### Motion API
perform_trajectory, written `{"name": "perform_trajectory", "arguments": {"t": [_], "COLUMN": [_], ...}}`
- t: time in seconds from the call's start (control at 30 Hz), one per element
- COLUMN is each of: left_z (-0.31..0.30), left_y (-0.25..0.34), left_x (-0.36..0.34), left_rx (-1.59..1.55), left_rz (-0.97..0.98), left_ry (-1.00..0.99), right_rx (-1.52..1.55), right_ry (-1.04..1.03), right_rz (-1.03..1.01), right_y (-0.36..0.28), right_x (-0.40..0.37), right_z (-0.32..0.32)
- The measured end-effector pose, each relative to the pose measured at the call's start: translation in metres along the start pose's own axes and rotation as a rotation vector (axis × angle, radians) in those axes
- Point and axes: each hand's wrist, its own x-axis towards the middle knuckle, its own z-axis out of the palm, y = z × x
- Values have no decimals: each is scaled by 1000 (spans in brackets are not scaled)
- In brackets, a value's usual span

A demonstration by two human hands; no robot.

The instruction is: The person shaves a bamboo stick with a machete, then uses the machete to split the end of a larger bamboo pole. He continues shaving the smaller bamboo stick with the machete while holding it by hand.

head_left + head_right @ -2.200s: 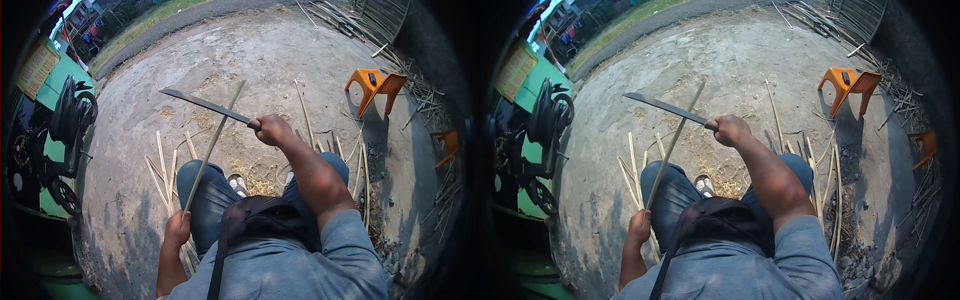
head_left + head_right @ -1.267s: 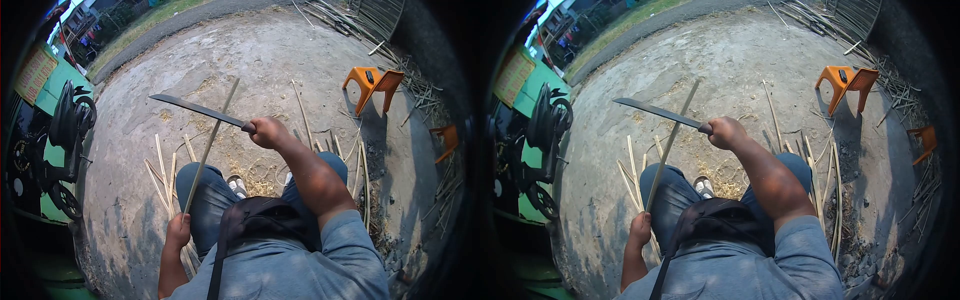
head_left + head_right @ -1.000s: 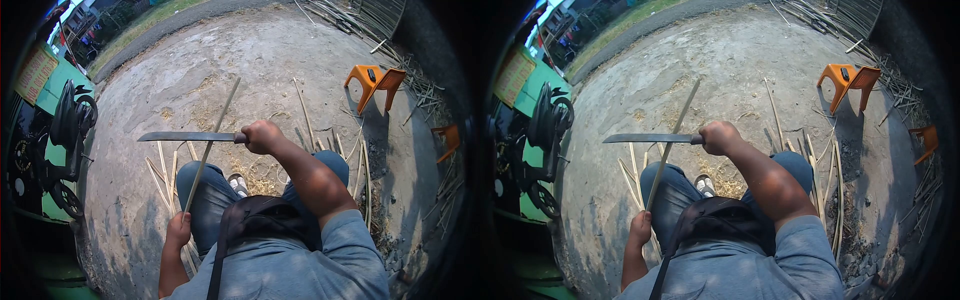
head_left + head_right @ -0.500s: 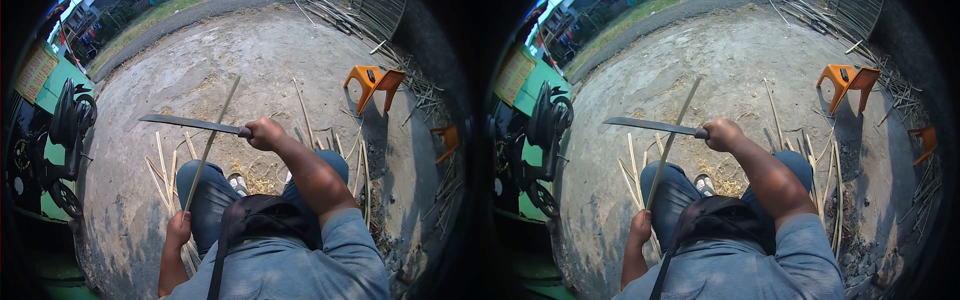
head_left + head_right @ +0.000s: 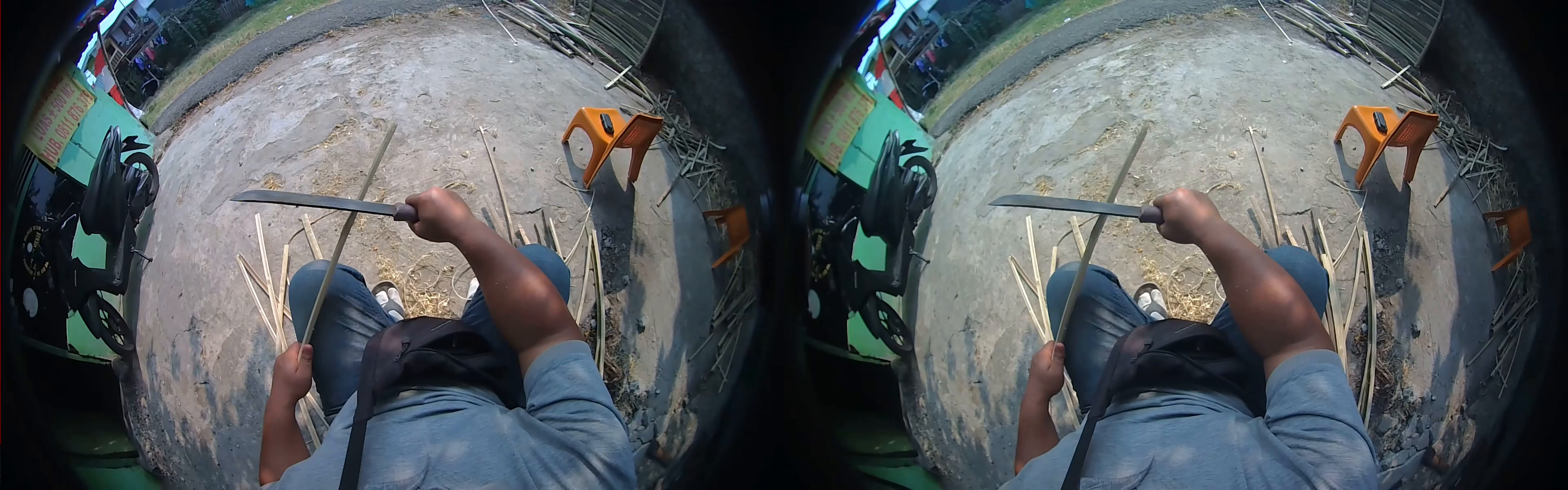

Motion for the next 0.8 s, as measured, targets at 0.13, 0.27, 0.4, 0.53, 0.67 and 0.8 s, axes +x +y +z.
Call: {"name": "perform_trajectory", "arguments": {"t": [0.13, 0.27, 0.4, 0.53, 0.67, 0.8], "left_z": [0, 0, 2, 0, -1, -2], "left_y": [3, 4, -1, 4, 7, 11], "left_x": [-1, -1, 0, 1, -2, -1], "left_rx": [10, 9, 16, 18, 34, 10], "left_rz": [-5, -9, 10, 7, -4, -29], "left_ry": [5, 0, 7, -4, 9, -11], "right_rx": [-30, -5, 38, -25, 39, 123], "right_ry": [17, 23, -3, -16, -38, -35], "right_rz": [-7, -32, -61, -103, 64, 88], "right_y": [-2, -2, -5, -6, 19, 20], "right_x": [0, -2, -2, -3, 4, 3], "right_z": [-3, -6, -2, -8, -12, -3]}}
